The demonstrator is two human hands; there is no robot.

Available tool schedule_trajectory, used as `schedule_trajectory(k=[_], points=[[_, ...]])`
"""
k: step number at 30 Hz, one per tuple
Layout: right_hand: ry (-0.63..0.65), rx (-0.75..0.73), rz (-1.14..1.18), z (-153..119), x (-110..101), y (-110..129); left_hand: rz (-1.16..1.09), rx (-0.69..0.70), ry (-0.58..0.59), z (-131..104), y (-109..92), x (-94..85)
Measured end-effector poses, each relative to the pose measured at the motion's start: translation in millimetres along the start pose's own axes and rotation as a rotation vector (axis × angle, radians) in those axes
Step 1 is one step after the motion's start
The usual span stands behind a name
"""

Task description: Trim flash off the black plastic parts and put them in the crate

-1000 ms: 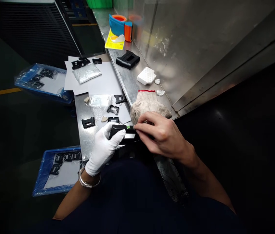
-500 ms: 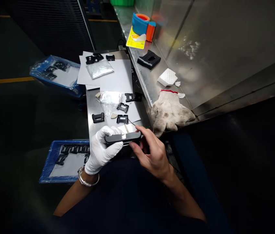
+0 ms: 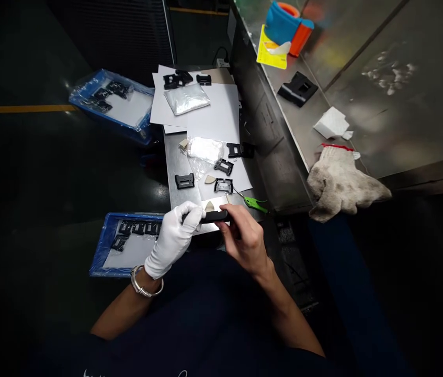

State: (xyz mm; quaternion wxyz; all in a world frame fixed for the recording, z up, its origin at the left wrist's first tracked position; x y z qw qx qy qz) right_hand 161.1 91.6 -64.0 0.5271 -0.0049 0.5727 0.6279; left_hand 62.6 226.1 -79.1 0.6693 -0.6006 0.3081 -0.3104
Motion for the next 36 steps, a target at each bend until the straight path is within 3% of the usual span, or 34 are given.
schedule_trajectory(k=[3, 9, 12, 15, 18, 21, 23, 28, 36], points=[[0.000, 0.046, 0.018, 1.2, 16.0, 1.0, 0.003, -0.005, 0.028, 0.9, 5.1, -13.8], [0.043, 0.035, 0.038, 5.3, 40.8, 4.8, 0.005, -0.038, -0.062, 4.8, 21.9, -28.0], [0.163, -0.013, 0.068, 3.5, 51.2, -14.2, 0.069, -0.073, -0.173, 7.2, 35.5, -30.3], [0.303, 0.150, 0.035, -1.5, 58.3, -83.1, 0.147, -0.123, -0.279, 9.7, 50.2, -31.5], [0.249, 0.485, -0.226, -6.4, 56.0, -191.8, 0.181, -0.130, -0.358, 13.2, 59.3, -29.7], [0.225, 0.583, -0.349, -10.0, 57.9, -283.5, 0.187, -0.132, -0.420, 18.3, 62.8, -23.4], [0.252, 0.597, -0.405, -13.4, 62.4, -325.4, 0.180, -0.146, -0.456, 22.3, 63.2, -17.5], [0.387, 0.570, -0.502, -25.2, 69.0, -375.8, 0.231, -0.185, -0.548, 28.7, 55.2, -4.7], [0.480, 0.560, -0.573, -30.8, 49.5, -387.5, 0.219, -0.169, -0.570, 16.1, 49.6, -2.6]])
Point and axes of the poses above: each hand's wrist, its own z-axis towards the middle knuckle, its own x-axis out of the palm, y = z × x, the point moved 4 cm from there along z, towards the middle knuckle, and after that the axes turned 10 degrees about x, right-handed, at the moved point
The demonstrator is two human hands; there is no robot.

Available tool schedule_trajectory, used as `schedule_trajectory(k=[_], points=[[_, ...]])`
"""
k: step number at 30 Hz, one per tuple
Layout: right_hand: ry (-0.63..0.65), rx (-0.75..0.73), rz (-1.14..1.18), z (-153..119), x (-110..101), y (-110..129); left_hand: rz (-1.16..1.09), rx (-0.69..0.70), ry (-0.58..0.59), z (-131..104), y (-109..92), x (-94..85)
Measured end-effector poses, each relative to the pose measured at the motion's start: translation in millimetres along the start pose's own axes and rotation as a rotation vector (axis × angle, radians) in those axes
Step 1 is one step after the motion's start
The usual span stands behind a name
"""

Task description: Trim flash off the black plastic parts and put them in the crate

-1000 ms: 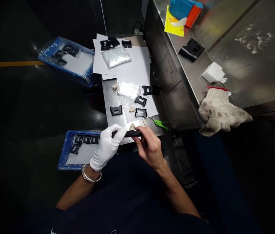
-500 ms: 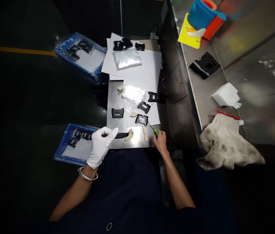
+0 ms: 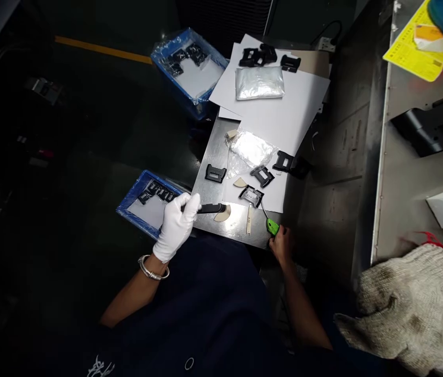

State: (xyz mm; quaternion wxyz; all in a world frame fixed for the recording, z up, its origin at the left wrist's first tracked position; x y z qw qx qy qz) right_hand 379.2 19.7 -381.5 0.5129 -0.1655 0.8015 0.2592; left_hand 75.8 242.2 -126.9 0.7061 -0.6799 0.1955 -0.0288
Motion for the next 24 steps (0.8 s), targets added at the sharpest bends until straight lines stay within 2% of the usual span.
schedule_trajectory(k=[3, 5, 8, 11, 12, 14, 17, 21, 24], points=[[0.004, -0.004, 0.022, -3.0, -12.0, 10.5, -0.022, -0.004, 0.011, -4.2, 2.6, -5.3], [-0.010, -0.024, 0.053, -8.8, -28.2, 31.5, 0.003, 0.030, 0.051, -6.1, -1.1, -7.0], [0.011, -0.153, 0.213, -33.6, -67.3, 90.1, 0.059, 0.087, 0.153, -8.5, -10.8, -5.7], [0.223, -0.401, 0.785, -77.7, -115.4, 166.3, 0.041, 0.138, 0.252, -11.3, -20.4, -2.0], [0.257, -0.463, 0.921, -92.7, -130.6, 188.0, 0.025, 0.152, 0.286, -12.3, -22.9, -0.5], [0.270, -0.510, 1.041, -117.0, -152.4, 219.8, 0.004, 0.183, 0.336, -14.0, -27.2, 1.2], [0.187, -0.471, 1.058, -137.2, -164.9, 238.5, 0.015, 0.232, 0.353, -15.1, -31.6, 1.1], [0.081, -0.434, 1.041, -146.7, -164.0, 238.7, 0.058, 0.225, 0.336, -14.8, -30.4, 1.1], [0.064, -0.416, 1.058, -150.1, -162.0, 238.8, 0.072, 0.215, 0.317, -14.4, -27.2, 2.1]])
Point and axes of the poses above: each hand's wrist, its own z-axis towards the middle knuckle, its own x-axis out of the palm, y = z × x, the point moved 4 cm from there along z, towards the middle knuckle, and after that the axes turned 10 degrees about x, right-handed, at the moved point
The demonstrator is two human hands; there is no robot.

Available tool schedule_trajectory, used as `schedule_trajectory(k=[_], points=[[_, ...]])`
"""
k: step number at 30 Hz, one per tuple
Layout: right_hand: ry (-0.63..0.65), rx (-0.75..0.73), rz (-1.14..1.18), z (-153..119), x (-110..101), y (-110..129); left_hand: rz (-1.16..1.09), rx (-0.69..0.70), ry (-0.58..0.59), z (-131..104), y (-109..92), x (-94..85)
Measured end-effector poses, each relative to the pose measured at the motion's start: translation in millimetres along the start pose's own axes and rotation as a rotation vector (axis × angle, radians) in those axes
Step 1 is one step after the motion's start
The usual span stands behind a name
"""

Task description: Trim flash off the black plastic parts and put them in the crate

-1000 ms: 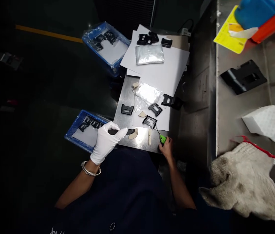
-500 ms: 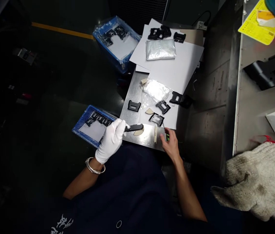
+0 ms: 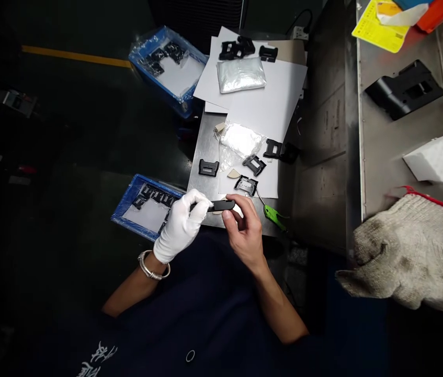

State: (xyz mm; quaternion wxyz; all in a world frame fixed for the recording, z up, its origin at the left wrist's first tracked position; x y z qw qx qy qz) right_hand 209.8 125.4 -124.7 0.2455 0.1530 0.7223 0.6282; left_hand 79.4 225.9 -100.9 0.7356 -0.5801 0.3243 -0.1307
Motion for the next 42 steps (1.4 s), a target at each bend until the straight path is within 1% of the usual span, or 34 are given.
schedule_trajectory(k=[4, 8, 13, 17, 22, 27, 32, 37, 42], points=[[-0.033, 0.038, 0.006, -2.4, 1.0, -0.2, -0.003, -0.017, 0.002, -0.5, 0.6, 2.1], [-0.041, 0.016, -0.020, -4.3, 0.1, 2.5, -0.046, -0.025, 0.020, -0.8, -3.9, 3.8], [-0.062, -0.009, -0.038, -7.9, 0.0, 7.5, -0.070, -0.021, -0.014, -1.4, -5.0, 4.2], [-0.077, -0.028, -0.058, -11.0, 1.5, 10.6, -0.042, -0.020, -0.064, -1.6, -0.6, 4.8], [-0.088, -0.024, -0.057, -12.7, 1.3, 9.7, -0.004, -0.044, -0.083, -2.1, 0.1, 5.1], [-0.082, 0.006, -0.044, -14.0, -1.1, 6.9, -0.031, 0.005, 0.009, -3.1, -4.3, 7.0], [-0.095, -0.012, -0.046, -17.1, -2.9, 8.8, 0.002, -0.019, -0.049, -5.1, 0.2, 6.6], [-0.088, -0.008, -0.008, -19.3, -4.1, 8.5, -0.025, 0.048, 0.013, -5.9, -4.9, 9.2], [-0.100, -0.021, -0.023, -21.8, -5.0, 11.0, -0.019, -0.015, -0.043, -5.0, -3.4, 6.1]])
Point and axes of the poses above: each hand's wrist, its own z-axis towards the middle knuckle, its own x-axis out of the palm, y = z × x, the point moved 4 cm from there along z, towards the middle knuckle, and after that the axes turned 10 degrees about x, right-handed, at the moved point
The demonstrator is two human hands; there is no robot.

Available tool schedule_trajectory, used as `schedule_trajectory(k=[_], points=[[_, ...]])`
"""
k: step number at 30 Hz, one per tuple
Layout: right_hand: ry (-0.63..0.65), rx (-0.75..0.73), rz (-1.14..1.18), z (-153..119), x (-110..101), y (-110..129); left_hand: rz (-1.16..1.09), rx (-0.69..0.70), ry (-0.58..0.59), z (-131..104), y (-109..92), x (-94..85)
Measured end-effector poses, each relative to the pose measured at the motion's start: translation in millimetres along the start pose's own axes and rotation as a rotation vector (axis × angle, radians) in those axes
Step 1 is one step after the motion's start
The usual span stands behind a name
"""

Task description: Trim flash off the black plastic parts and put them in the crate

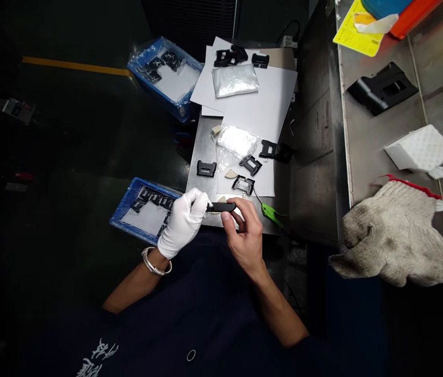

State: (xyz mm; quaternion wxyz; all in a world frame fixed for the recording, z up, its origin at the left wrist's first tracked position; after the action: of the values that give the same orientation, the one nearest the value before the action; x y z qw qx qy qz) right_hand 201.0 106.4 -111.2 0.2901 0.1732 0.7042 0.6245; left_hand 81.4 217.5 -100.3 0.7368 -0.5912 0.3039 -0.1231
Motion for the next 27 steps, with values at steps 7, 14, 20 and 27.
schedule_trajectory(k=[7, 14, 20, 27], points=[[0.018, 0.030, 0.004, 1.9, -0.4, -0.3, -0.089, 0.040, 0.047, -4.5, 0.3, 0.1], [-0.004, 0.007, -0.029, -0.9, 1.8, 0.0, -0.025, -0.023, -0.031, -3.8, 1.1, 2.4], [-0.003, -0.037, -0.127, -5.8, 3.3, 1.0, -0.138, 0.041, -0.091, 0.7, -6.7, 5.9], [-0.007, -0.022, -0.055, -5.6, 3.6, 0.2, -0.161, 0.062, -0.060, 4.4, -8.1, 4.8]])
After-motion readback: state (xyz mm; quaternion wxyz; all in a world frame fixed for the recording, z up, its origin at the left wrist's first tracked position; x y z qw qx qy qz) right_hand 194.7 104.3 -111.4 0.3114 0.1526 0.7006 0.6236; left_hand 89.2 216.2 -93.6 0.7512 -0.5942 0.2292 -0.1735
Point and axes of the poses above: each hand's wrist, its own z-axis towards the middle knuckle, its own x-axis out of the palm, y = z × x, the point moved 4 cm from there along z, towards the middle knuckle, and after that the axes turned 10 degrees about x, right-handed, at the moved point
